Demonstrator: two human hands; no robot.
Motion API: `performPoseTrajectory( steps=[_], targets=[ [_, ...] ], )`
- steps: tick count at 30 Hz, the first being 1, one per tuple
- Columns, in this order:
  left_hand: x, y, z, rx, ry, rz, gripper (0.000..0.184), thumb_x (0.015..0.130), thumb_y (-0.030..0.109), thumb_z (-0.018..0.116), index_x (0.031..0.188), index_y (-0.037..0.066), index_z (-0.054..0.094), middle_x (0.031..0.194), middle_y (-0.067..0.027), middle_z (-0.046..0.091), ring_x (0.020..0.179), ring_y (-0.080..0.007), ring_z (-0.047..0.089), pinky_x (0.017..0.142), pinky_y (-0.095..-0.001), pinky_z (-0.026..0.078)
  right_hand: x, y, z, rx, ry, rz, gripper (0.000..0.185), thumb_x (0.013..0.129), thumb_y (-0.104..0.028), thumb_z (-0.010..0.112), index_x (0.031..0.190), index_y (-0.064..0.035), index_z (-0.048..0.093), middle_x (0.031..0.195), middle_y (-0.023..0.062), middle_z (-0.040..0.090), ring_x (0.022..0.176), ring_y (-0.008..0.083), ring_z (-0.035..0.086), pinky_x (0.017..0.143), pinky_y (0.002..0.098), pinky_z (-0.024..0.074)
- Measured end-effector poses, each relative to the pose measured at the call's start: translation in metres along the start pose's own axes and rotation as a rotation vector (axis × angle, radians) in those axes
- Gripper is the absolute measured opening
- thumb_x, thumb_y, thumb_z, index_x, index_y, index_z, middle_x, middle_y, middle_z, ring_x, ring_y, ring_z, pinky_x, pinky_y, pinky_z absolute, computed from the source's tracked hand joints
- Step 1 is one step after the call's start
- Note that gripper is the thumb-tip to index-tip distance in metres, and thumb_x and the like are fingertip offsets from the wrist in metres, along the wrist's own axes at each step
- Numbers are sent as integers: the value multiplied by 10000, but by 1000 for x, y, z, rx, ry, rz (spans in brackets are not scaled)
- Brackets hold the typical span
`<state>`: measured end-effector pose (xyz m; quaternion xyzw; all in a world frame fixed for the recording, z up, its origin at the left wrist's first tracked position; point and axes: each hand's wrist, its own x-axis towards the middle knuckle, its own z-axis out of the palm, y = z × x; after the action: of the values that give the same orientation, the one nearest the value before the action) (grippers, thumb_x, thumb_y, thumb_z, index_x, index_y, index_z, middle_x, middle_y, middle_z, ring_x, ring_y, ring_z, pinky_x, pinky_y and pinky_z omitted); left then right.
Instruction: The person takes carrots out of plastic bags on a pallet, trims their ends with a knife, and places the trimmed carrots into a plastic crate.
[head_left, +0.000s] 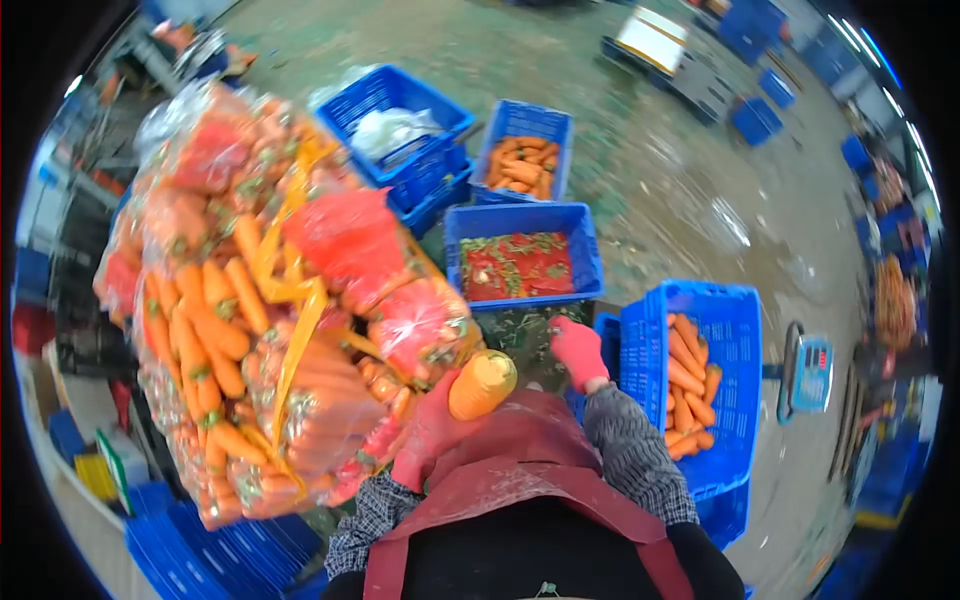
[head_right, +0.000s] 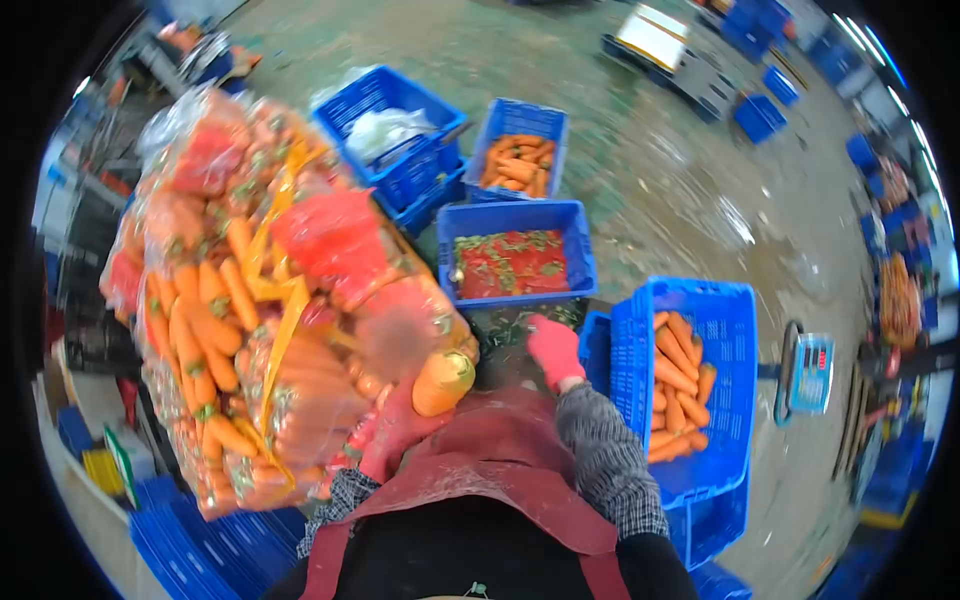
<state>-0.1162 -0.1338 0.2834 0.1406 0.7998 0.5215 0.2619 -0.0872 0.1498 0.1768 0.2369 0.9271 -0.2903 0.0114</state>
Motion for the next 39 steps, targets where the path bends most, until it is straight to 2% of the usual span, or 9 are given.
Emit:
performPoseTrajectory(
  steps=[8,13,20,23,26,31,34,37,39],
  targets=[
    [93,60,254,9,-833,3,683,748,249,806,1308,3,502,1162,-136,632,1078,-217,612,900,-359,505,-109,139,38,156,31,266,210,923,-288,610,992,-109,697,741,138,667,638,301,650,558,430,511],
    [66,85,366,-1201,-1488,-269,389,978,243,615,1284,14,547,1181,-148,648,1042,-274,650,912,-385,518,-127,173,32,420,-54,449,192,927,-283,628,976,-107,684,672,96,616,537,245,589,481,394,470],
    [79,55,31,-167,534,635,217,896,161,682,1085,60,652,964,-139,642,845,-235,642,756,-381,520,-80,131,29,766,-138,542,142,924,-241,672,913,-104,639,563,-34,424,398,89,388,348,275,334],
    [56,1,-140,-624,1179,201,443,891,130,672,1264,-53,518,1159,-177,611,988,-218,627,801,-347,532,-64,126,37,738,-147,433,153,921,-238,675,924,-90,639,552,-18,437,394,107,405,355,288,358],
    [35,-74,-268,246,1576,-236,768,740,268,816,1346,-35,455,1338,-276,503,1253,-391,498,1071,-449,397,-33,90,53,662,-160,386,172,909,-245,685,948,-80,653,559,-15,452,397,102,412,354,288,365],
    [55,-147,-335,637,1526,-226,797,655,287,853,1306,-11,502,1306,-267,533,1193,-435,522,1037,-465,431,4,-46,58,534,-237,139,211,900,-279,699,977,-83,699,595,-24,506,442,92,459,412,268,366],
    [60,-141,-327,11,1396,-22,675,711,286,818,1274,41,538,1241,-209,593,1134,-387,578,991,-467,471,1,-125,58,482,-243,-103,197,924,-271,674,1000,-94,718,667,-25,571,501,76,491,474,251,381],
    [63,-141,-268,-239,1413,218,541,824,305,722,1270,66,530,1178,-148,628,1071,-335,619,966,-464,496,-33,-232,9,494,-335,-156,259,923,-234,670,1104,-54,718,1036,128,738,1006,199,679,910,321,495],
    [65,-95,-215,113,1325,240,492,876,319,676,1261,56,517,1174,-137,626,1062,-314,625,974,-467,500,-39,-247,16,586,-202,-355,214,917,-148,675,1112,-75,721,1056,131,738,1012,204,697,890,321,512]
  ],
)
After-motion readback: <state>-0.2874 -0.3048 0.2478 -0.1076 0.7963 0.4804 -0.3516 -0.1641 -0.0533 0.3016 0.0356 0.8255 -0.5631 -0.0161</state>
